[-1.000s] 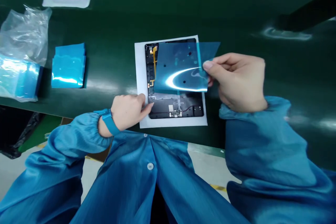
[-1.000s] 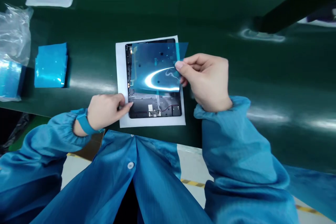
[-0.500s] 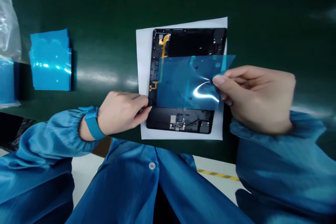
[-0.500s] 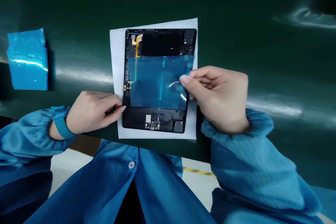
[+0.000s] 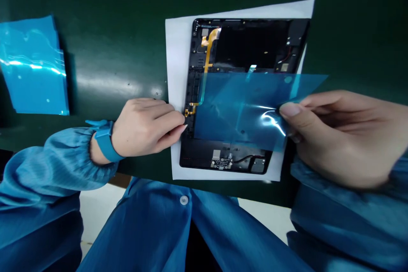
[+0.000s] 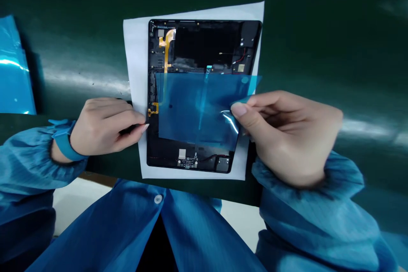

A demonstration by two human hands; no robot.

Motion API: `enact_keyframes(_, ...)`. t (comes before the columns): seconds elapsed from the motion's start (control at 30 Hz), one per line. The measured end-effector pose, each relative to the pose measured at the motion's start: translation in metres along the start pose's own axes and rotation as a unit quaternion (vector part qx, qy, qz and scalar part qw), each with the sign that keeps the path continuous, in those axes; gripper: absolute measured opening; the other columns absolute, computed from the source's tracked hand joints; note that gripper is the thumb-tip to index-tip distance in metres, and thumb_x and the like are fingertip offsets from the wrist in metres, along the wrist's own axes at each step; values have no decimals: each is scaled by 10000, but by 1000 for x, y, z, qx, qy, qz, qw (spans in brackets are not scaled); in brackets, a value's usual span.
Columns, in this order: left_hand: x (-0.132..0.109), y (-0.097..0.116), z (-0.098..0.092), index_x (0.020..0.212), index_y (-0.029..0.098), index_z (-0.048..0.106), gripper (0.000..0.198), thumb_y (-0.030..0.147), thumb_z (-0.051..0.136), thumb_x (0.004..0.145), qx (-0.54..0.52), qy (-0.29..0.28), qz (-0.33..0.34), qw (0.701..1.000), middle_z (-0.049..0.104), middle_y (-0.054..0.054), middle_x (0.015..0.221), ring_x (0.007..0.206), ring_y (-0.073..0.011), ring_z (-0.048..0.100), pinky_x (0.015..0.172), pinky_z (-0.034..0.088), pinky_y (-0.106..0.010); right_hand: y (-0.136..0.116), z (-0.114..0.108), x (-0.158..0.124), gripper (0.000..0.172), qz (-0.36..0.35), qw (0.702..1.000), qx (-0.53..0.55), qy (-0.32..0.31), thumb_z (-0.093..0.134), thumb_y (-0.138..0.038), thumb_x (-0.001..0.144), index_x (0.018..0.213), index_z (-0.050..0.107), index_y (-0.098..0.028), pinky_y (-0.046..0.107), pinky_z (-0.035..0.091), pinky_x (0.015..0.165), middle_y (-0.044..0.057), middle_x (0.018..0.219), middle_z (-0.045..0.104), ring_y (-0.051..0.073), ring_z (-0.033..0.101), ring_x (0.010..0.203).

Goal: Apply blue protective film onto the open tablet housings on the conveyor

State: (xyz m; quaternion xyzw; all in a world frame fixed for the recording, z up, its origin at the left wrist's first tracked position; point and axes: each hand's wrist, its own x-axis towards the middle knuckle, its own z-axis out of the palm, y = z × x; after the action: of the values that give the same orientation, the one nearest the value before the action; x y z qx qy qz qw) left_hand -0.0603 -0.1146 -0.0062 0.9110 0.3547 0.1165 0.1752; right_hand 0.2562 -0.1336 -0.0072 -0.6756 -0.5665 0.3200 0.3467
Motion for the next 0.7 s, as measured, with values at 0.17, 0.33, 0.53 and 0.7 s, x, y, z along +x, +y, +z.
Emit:
enact_keyframes(0.17,1,0,-2,833,239,644,283,324,486,1053,-18,-19,-8,1000,687,-8,746,674,-160,648,641,516,-314,-1,1,-1,216,-1,1000,-9,12,927,-381,731,814,806,-223,315,533,476,56,721,756,174,664,553)
enact_keyframes(0.33,1,-1,-2,842,240,643,273,333,498,1054,-18,-29,-9,999,678,-1,748,664,-154,637,635,510,-308,-1,0,-2,205,-2,1000,-9,7,912,-397,753,822,812,-232,316,532,464,60,737,763,180,673,564)
enact_keyframes(0.53,2,-2,-2,845,239,650,281,328,488,1056,-12,-29,-3,1000,683,-3,743,656,-152,638,626,516,-307,-2,0,-1,201,-11,1000,-7,3,911,-398,759,809,806,-234,296,509,440,56,723,756,166,657,541)
enact_keyframes(0.7,2,-1,-1,844,239,648,265,314,500,1051,-4,-17,1,1000,686,-4,738,659,-156,643,611,512,-310,1,1,-2,202,-21,1000,-8,4,925,-367,746,836,811,-228,293,519,455,53,736,760,166,664,551)
